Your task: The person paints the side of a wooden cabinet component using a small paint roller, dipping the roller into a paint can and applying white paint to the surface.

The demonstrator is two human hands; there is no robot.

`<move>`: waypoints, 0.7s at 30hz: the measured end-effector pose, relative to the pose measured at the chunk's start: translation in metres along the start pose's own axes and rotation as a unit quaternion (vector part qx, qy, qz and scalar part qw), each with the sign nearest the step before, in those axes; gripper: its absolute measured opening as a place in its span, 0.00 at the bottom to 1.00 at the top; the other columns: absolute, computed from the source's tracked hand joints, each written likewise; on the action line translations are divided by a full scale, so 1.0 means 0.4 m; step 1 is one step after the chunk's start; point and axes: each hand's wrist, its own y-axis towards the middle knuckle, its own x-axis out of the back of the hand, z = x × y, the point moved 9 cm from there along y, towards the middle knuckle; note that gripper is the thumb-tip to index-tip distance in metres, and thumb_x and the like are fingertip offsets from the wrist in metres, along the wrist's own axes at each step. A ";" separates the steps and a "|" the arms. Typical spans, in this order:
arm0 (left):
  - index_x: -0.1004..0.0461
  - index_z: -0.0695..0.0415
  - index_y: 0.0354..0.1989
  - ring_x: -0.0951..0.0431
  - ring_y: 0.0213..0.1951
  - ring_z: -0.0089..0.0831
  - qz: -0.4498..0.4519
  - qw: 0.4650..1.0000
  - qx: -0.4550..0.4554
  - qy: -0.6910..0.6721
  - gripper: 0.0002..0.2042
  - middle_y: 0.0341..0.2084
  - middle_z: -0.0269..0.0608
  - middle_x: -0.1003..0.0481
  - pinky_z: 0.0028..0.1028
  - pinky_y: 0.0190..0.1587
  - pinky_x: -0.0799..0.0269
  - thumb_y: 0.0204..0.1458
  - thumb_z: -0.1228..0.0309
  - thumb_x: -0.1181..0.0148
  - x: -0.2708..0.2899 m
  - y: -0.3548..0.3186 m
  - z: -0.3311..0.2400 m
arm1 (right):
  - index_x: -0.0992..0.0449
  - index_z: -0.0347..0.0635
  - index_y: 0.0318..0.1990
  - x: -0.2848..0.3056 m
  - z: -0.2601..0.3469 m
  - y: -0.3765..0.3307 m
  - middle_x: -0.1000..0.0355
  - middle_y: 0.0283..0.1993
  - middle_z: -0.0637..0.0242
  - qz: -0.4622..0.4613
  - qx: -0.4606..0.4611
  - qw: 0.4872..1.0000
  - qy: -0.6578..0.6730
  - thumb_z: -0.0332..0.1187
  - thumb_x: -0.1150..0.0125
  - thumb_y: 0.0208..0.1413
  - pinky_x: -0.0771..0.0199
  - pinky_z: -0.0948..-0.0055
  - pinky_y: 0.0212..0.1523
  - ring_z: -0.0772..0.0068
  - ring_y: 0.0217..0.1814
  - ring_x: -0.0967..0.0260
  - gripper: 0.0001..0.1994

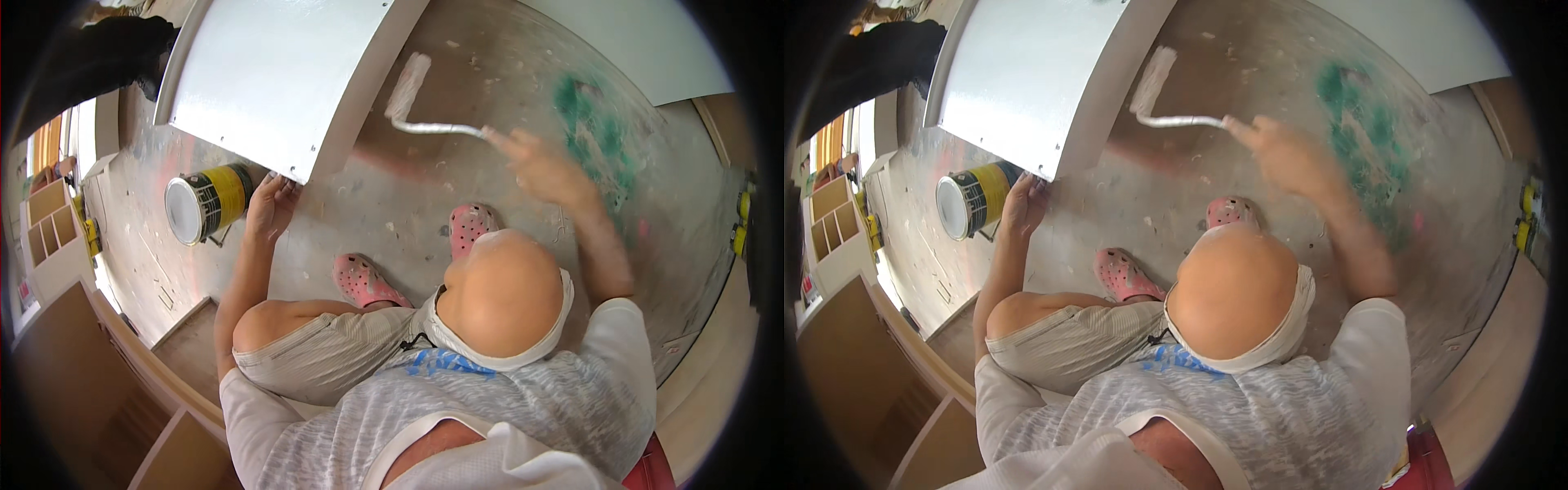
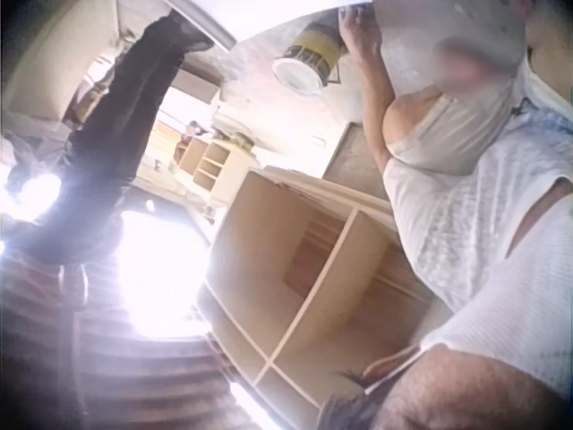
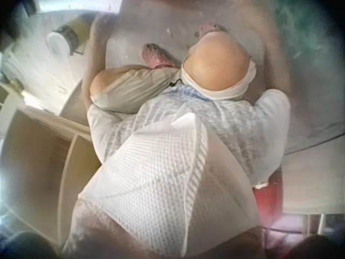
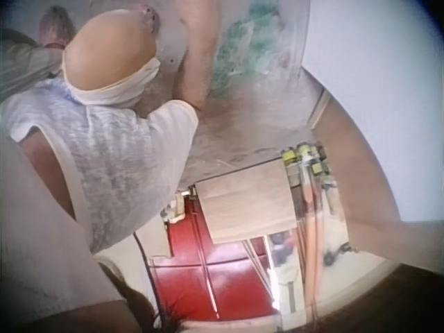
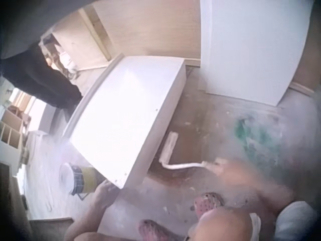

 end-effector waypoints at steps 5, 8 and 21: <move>0.34 0.62 0.42 0.30 0.37 0.26 -0.017 1.000 -0.007 0.018 0.07 0.35 0.37 0.30 0.27 0.46 0.30 0.57 0.74 0.55 -0.013 -0.013 -0.006 | 0.41 0.51 0.62 0.175 0.123 0.052 0.36 0.38 0.54 -0.014 -0.041 0.993 -0.109 0.23 0.48 0.49 0.32 0.60 0.36 0.54 0.38 0.33 0.30; 0.34 0.62 0.40 0.30 0.36 0.27 -0.005 1.000 -0.009 0.020 0.06 0.34 0.38 0.30 0.28 0.46 0.29 0.58 0.74 0.55 -0.031 -0.004 0.001 | 0.42 0.50 0.62 0.189 0.122 0.094 0.35 0.39 0.55 -0.011 -0.066 0.986 -0.154 0.23 0.49 0.49 0.32 0.60 0.36 0.55 0.39 0.33 0.29; 0.35 0.63 0.38 0.28 0.36 0.29 0.042 0.999 0.002 -0.004 0.04 0.32 0.40 0.30 0.28 0.45 0.28 0.57 0.76 0.54 -0.038 0.014 0.013 | 0.36 0.45 0.58 0.228 0.080 0.111 0.33 0.35 0.57 -0.099 -0.052 0.994 -0.019 0.26 0.46 0.50 0.33 0.62 0.39 0.57 0.35 0.33 0.25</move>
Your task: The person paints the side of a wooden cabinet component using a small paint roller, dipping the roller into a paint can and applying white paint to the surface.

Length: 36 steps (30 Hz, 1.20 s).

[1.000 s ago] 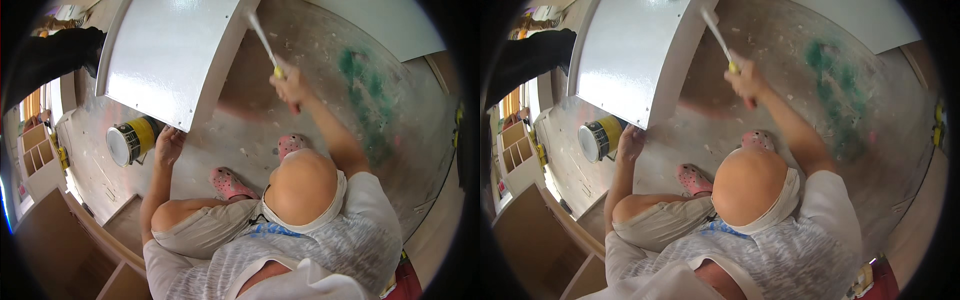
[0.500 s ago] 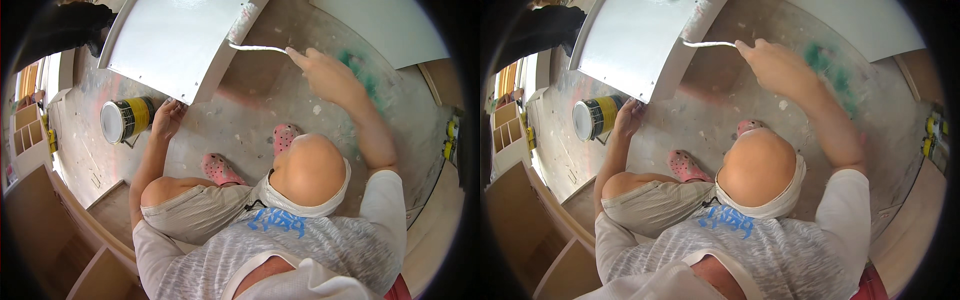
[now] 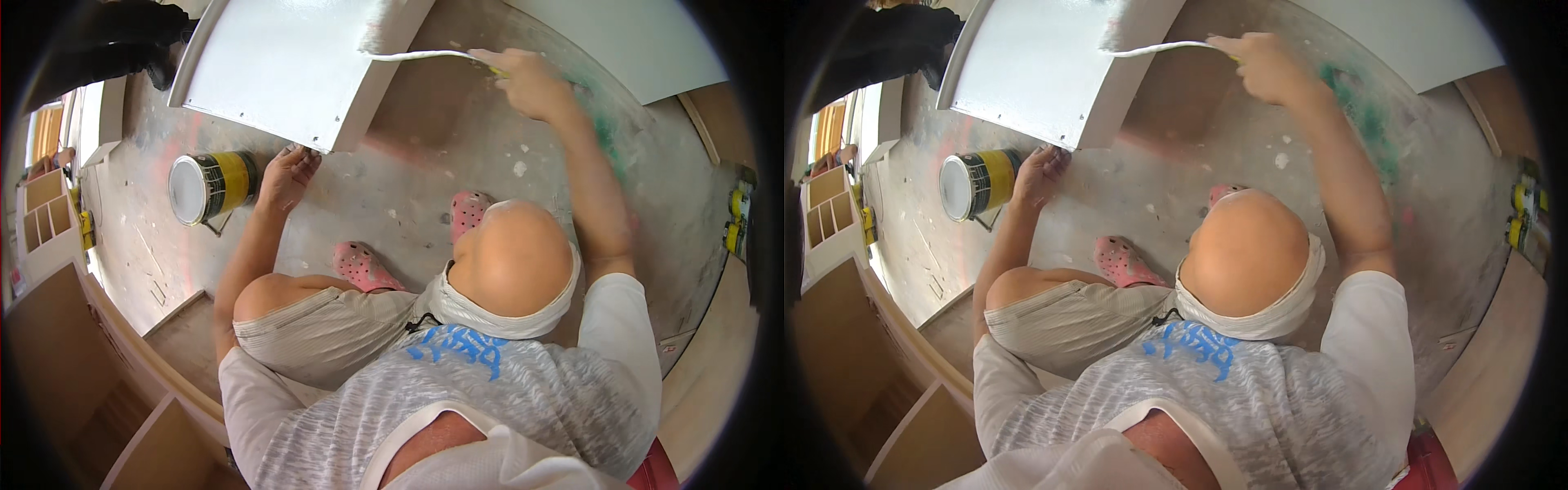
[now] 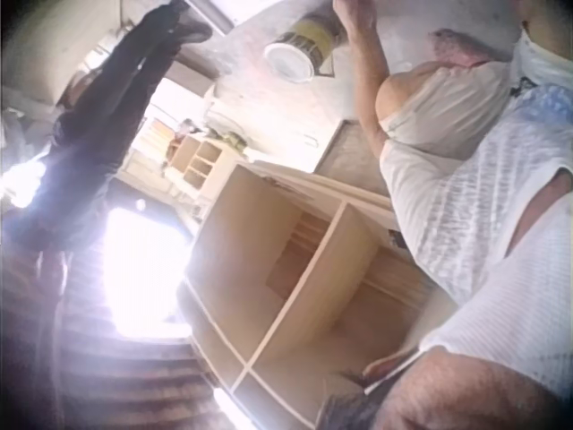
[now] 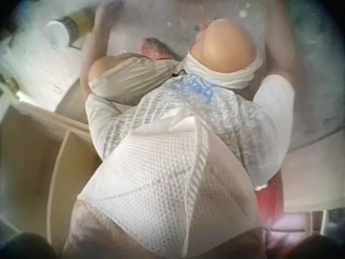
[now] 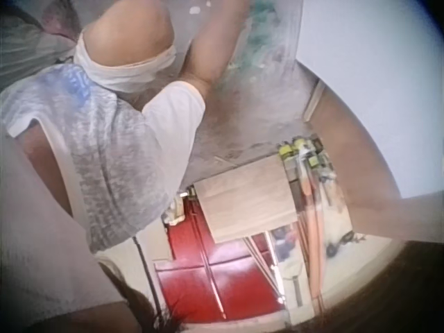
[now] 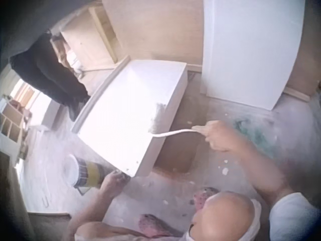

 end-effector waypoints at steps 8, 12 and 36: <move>0.34 0.62 0.36 0.27 0.34 0.28 -0.016 0.999 0.009 0.039 0.04 0.30 0.38 0.29 0.28 0.44 0.27 0.57 0.75 0.52 -0.047 -0.032 -0.004 | 0.34 0.46 0.57 -0.138 -0.192 -0.003 0.30 0.47 0.48 -0.124 -0.094 0.951 0.266 0.34 0.43 0.51 0.34 0.70 0.48 0.61 0.47 0.31 0.23; 0.34 0.62 0.36 0.27 0.35 0.29 0.009 0.999 0.024 0.022 0.03 0.30 0.39 0.29 0.29 0.43 0.27 0.56 0.76 0.51 -0.058 -0.019 0.018 | 0.36 0.39 0.57 -0.233 -0.165 0.090 0.33 0.52 0.45 -0.141 -0.086 0.946 0.278 0.37 0.40 0.49 0.38 0.72 0.54 0.59 0.55 0.34 0.27; 0.24 0.64 0.39 0.22 0.31 0.28 -0.163 0.876 -0.091 0.445 0.13 0.33 0.44 0.22 0.26 0.37 0.26 0.48 0.68 0.41 0.203 -0.076 -0.259 | 0.39 0.34 0.59 -0.076 -0.111 -0.250 0.39 0.25 0.75 -0.252 -0.156 0.865 0.404 0.26 0.46 0.55 0.49 0.84 0.16 0.89 0.19 0.47 0.24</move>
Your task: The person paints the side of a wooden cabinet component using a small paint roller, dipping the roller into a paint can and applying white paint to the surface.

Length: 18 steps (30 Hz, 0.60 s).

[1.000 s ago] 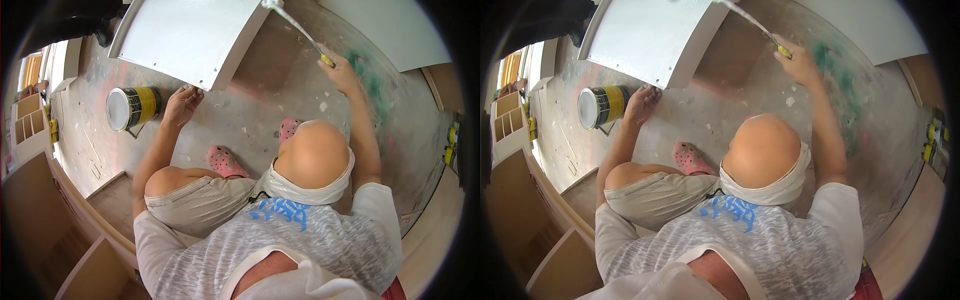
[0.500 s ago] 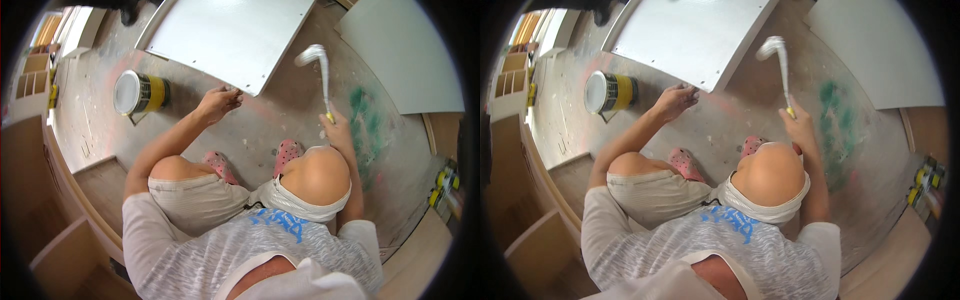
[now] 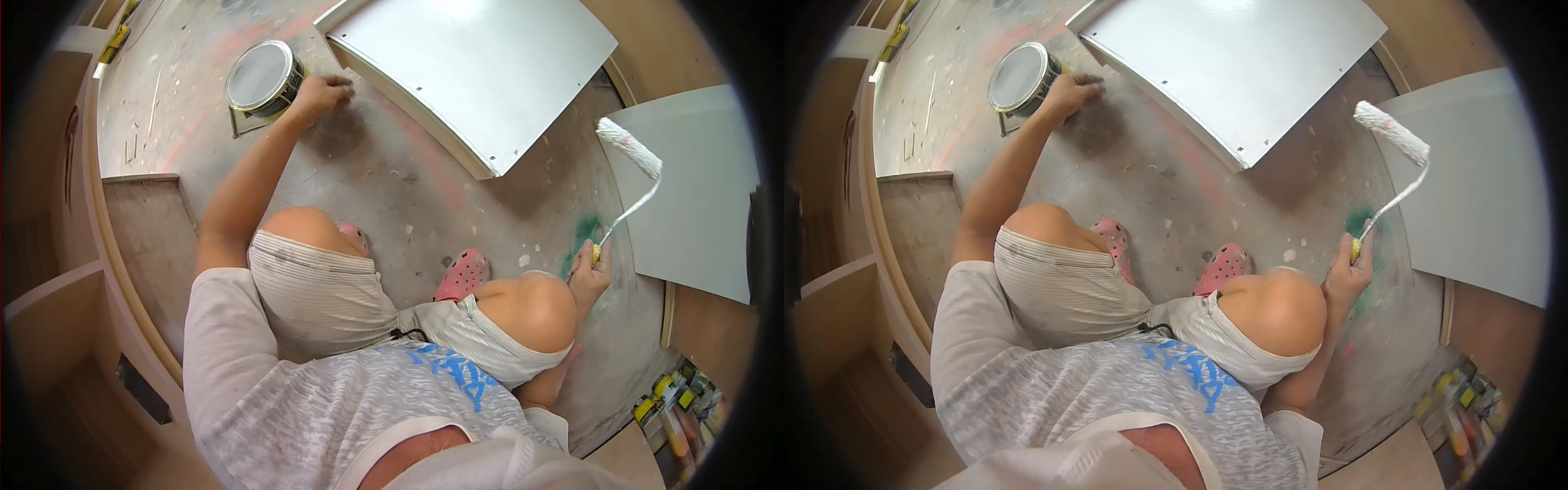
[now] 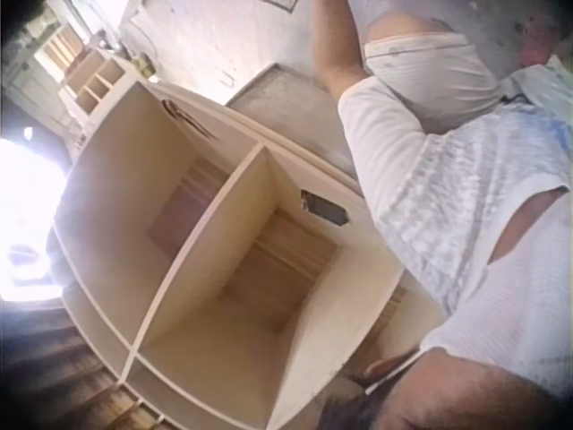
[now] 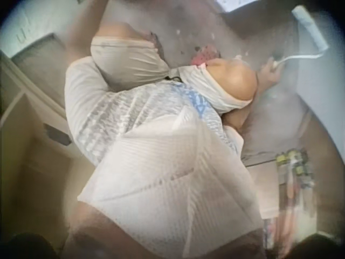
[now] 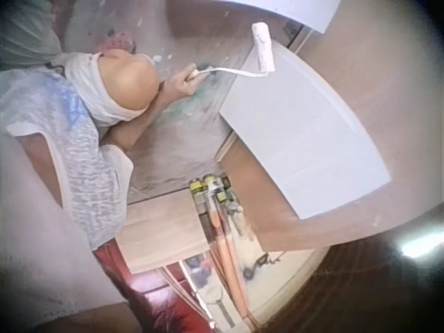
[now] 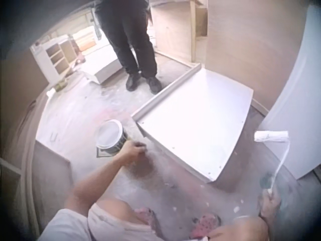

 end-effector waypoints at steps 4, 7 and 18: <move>0.26 0.61 0.43 0.22 0.36 0.35 -0.301 0.940 -0.117 0.109 0.14 0.34 0.48 0.23 0.30 0.41 0.29 0.48 0.69 0.43 0.135 0.067 -0.022 | 0.40 0.33 0.59 0.035 0.059 0.010 0.38 0.24 0.75 -0.071 0.013 0.994 -0.077 0.27 0.45 0.55 0.47 0.84 0.17 0.88 0.20 0.46 0.24; 0.28 0.61 0.45 0.23 0.40 0.41 -0.421 0.883 -0.186 0.096 0.15 0.35 0.49 0.23 0.34 0.44 0.30 0.49 0.70 0.44 0.195 0.045 -0.050 | 0.40 0.33 0.59 0.003 0.105 0.014 0.37 0.23 0.74 -0.037 0.018 0.997 -0.058 0.28 0.45 0.55 0.48 0.84 0.17 0.88 0.19 0.46 0.24; 0.25 0.66 0.40 0.23 0.27 0.25 -0.359 0.902 -0.125 -0.204 0.13 0.27 0.44 0.22 0.23 0.29 0.28 0.47 0.71 0.41 0.195 0.101 0.010 | 0.39 0.38 0.60 0.002 0.086 -0.006 0.34 0.27 0.71 -0.048 -0.032 0.996 -0.061 0.28 0.45 0.55 0.51 0.86 0.13 0.90 0.16 0.48 0.24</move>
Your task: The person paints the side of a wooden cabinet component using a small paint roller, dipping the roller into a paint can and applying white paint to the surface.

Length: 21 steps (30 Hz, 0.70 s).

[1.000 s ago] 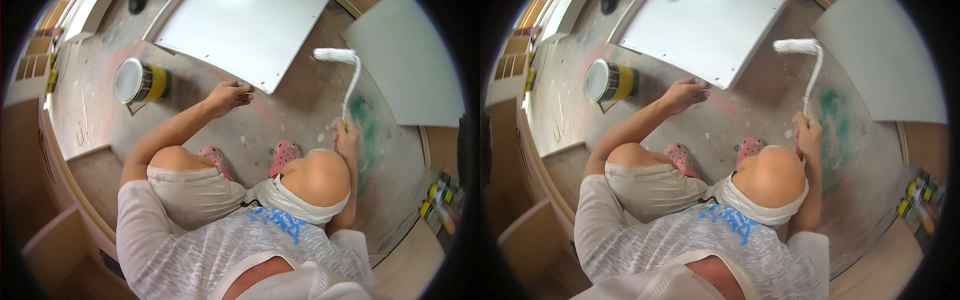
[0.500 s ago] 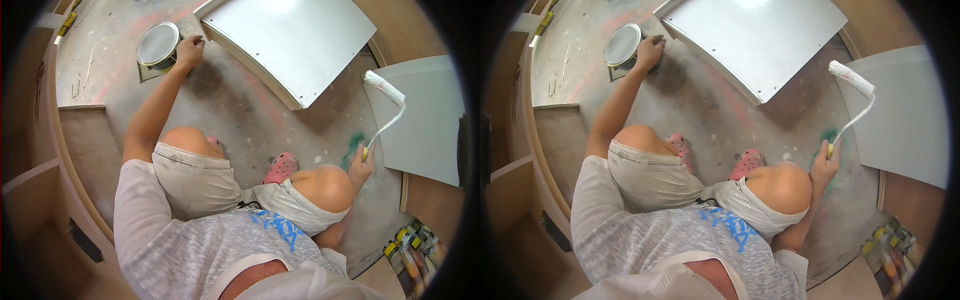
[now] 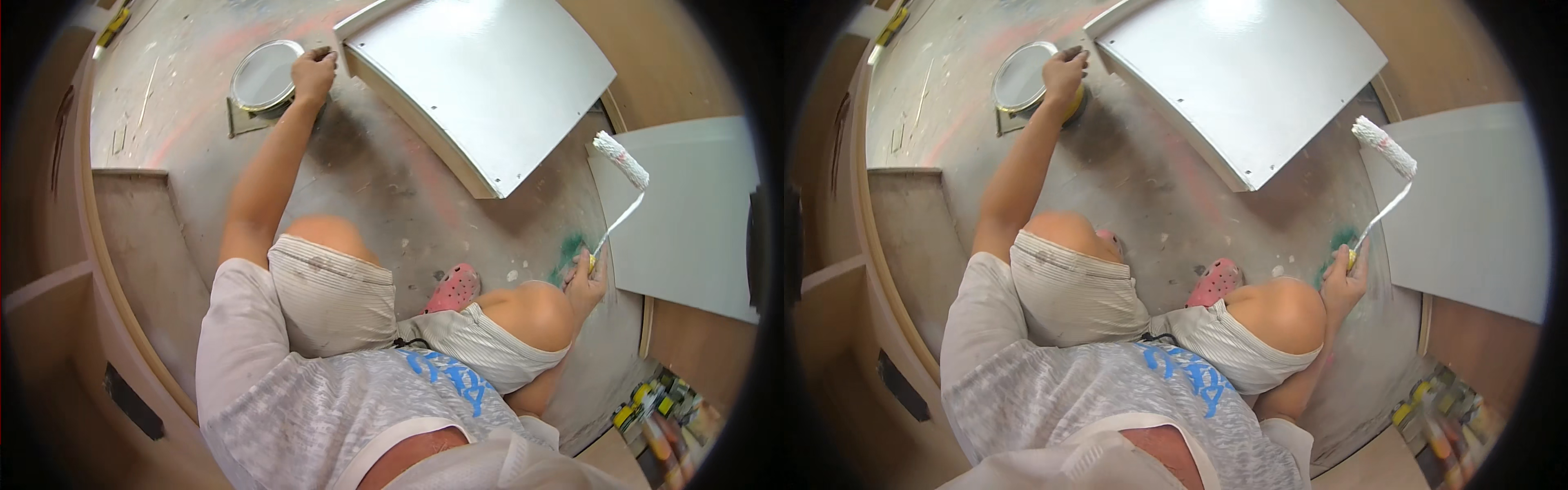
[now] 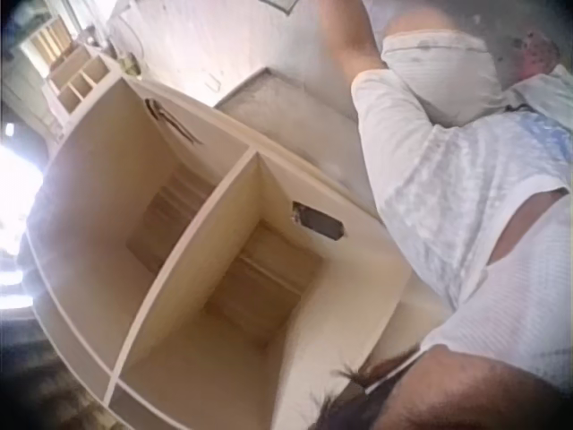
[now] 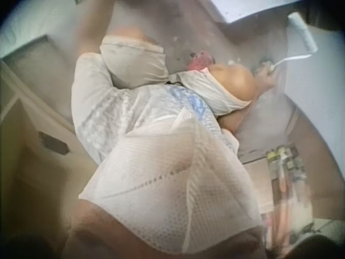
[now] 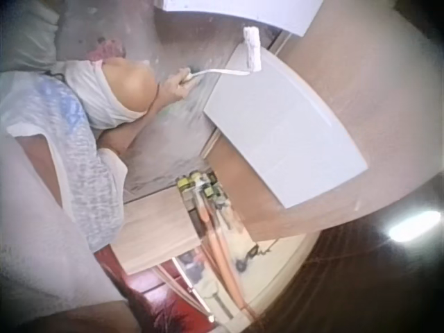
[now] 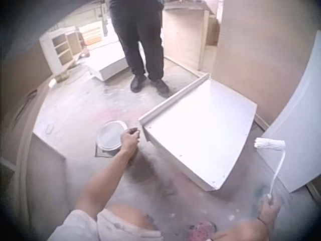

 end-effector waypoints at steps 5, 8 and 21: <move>0.22 0.61 0.35 0.22 0.28 0.30 -0.014 0.998 -0.012 0.055 0.11 0.26 0.43 0.21 0.26 0.33 0.28 0.46 0.67 0.40 0.009 -0.002 0.024 | 0.38 0.38 0.59 -0.042 0.057 -0.025 0.33 0.27 0.71 0.014 0.027 0.999 0.020 0.28 0.46 0.56 0.51 0.86 0.12 0.90 0.16 0.47 0.23; 0.21 0.58 0.33 0.21 0.30 0.33 -0.044 0.990 -0.050 0.126 0.12 0.27 0.44 0.21 0.29 0.38 0.29 0.45 0.63 0.40 0.014 0.016 0.002 | 0.38 0.38 0.58 -0.040 0.038 -0.018 0.33 0.28 0.70 0.031 0.033 0.998 0.032 0.27 0.46 0.56 0.51 0.86 0.12 0.90 0.16 0.47 0.22; 0.23 0.60 0.38 0.21 0.35 0.36 -0.098 0.977 -0.085 0.168 0.15 0.29 0.43 0.21 0.30 0.43 0.30 0.42 0.66 0.37 0.014 0.027 -0.072 | 0.36 0.38 0.58 -0.015 -0.005 0.001 0.32 0.28 0.69 0.047 0.043 0.998 -0.016 0.29 0.47 0.56 0.46 0.83 0.17 0.87 0.18 0.47 0.21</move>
